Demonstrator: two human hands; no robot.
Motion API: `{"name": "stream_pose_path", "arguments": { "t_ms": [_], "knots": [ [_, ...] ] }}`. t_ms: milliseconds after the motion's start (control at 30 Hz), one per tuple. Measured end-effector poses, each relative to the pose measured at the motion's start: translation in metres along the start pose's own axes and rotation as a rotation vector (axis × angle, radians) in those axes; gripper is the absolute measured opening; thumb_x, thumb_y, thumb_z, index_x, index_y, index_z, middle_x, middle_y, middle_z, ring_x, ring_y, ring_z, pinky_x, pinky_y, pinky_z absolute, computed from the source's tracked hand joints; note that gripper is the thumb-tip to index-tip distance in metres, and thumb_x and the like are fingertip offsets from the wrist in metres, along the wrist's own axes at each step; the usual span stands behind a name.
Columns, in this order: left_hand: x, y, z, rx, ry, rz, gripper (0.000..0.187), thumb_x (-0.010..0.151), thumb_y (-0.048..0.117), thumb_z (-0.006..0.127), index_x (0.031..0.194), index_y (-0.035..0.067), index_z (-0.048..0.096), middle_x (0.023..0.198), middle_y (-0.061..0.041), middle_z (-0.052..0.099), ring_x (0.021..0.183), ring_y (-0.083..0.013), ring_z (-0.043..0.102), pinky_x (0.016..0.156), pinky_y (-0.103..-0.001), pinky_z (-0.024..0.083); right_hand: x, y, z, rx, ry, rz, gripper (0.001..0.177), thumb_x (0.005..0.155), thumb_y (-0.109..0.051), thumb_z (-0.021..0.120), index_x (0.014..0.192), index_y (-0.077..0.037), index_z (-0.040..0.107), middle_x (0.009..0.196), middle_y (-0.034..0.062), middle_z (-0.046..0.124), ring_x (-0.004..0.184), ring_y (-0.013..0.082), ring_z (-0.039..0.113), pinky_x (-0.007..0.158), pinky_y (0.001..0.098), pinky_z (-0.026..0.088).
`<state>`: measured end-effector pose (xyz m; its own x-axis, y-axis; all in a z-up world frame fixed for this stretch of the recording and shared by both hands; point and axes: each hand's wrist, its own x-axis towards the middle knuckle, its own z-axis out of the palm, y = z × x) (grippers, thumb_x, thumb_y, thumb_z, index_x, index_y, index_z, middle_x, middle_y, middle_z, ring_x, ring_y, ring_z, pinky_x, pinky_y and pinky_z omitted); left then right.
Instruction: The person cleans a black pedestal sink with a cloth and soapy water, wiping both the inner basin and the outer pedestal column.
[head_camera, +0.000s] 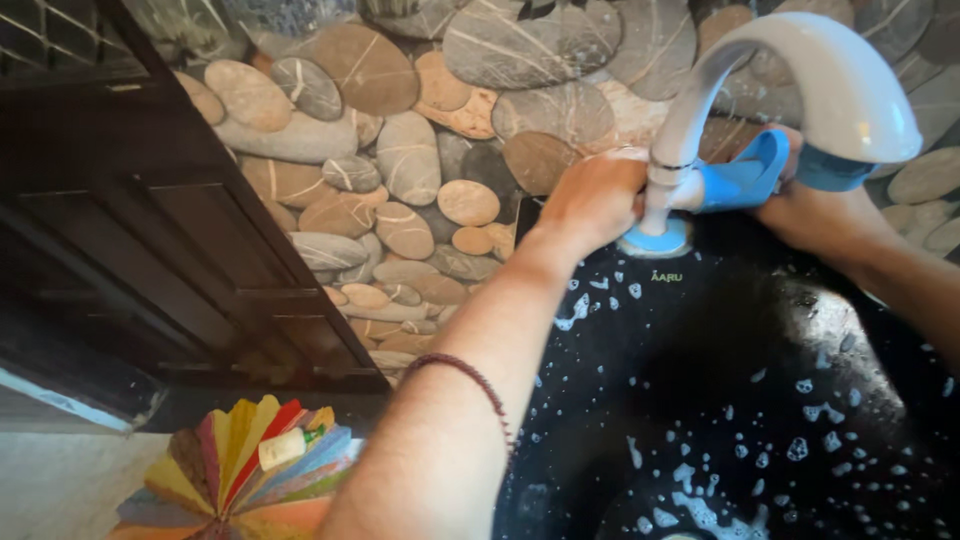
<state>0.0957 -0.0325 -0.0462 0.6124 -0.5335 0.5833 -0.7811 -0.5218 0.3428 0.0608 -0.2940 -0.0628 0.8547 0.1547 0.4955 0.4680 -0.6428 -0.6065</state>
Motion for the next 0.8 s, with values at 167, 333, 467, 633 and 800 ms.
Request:
{"name": "stream_pose_path", "arguments": {
  "t_ms": [167,333,467,633,800],
  "knots": [
    [-0.004,0.004,0.002,-0.068,0.013,-0.085,0.017,0.079,0.014,0.069,0.096,0.011,0.073,0.103,-0.016,0.074,0.103,-0.0385,0.069,0.087,-0.048,0.055,-0.001,-0.014,-0.003,-0.098,-0.077,-0.028,0.030,0.082,-0.012,0.076,0.110,-0.004,0.069,0.103,0.0096,0.073,0.099,0.0222,0.069,0.090,0.0371,0.053],
    [-0.007,-0.007,0.010,-0.167,0.045,-0.028,0.017,0.083,0.009,0.065,0.099,0.009,0.071,0.106,-0.016,0.075,0.109,-0.0382,0.068,0.090,-0.047,0.054,-0.004,-0.026,-0.005,-0.321,-0.134,0.176,0.040,0.080,-0.018,0.084,0.115,-0.004,0.070,0.110,0.0132,0.073,0.106,0.0274,0.067,0.095,0.0438,0.051],
    [-0.005,-0.011,0.021,-0.207,0.084,0.042,0.021,0.080,0.013,0.071,0.101,0.012,0.075,0.106,-0.018,0.073,0.106,-0.0408,0.066,0.090,-0.047,0.053,-0.007,-0.030,-0.002,-0.179,-0.139,0.098,0.045,0.084,-0.023,0.076,0.126,-0.008,0.068,0.120,0.0122,0.070,0.115,0.0291,0.065,0.101,0.0429,0.049],
    [-0.013,0.002,0.014,-0.183,-0.084,-0.277,0.024,0.083,0.025,0.068,0.105,0.021,0.077,0.109,-0.017,0.073,0.103,-0.0380,0.069,0.091,-0.045,0.054,-0.039,-0.048,0.001,-0.552,-0.239,-0.013,0.044,0.097,-0.034,0.060,0.135,-0.012,0.065,0.138,0.0188,0.054,0.130,0.0387,0.051,0.110,0.0504,0.041],
    [-0.028,0.022,0.009,-0.042,-0.087,-0.260,0.032,0.089,0.018,0.056,0.116,0.018,0.072,0.121,-0.012,0.073,0.117,-0.0330,0.067,0.101,-0.044,0.050,-0.068,-0.080,0.012,-0.959,-0.299,-0.172,0.051,0.098,-0.042,0.043,0.139,-0.012,0.050,0.140,0.0098,0.054,0.136,0.0295,0.049,0.113,0.0629,0.036]
  ]
}}
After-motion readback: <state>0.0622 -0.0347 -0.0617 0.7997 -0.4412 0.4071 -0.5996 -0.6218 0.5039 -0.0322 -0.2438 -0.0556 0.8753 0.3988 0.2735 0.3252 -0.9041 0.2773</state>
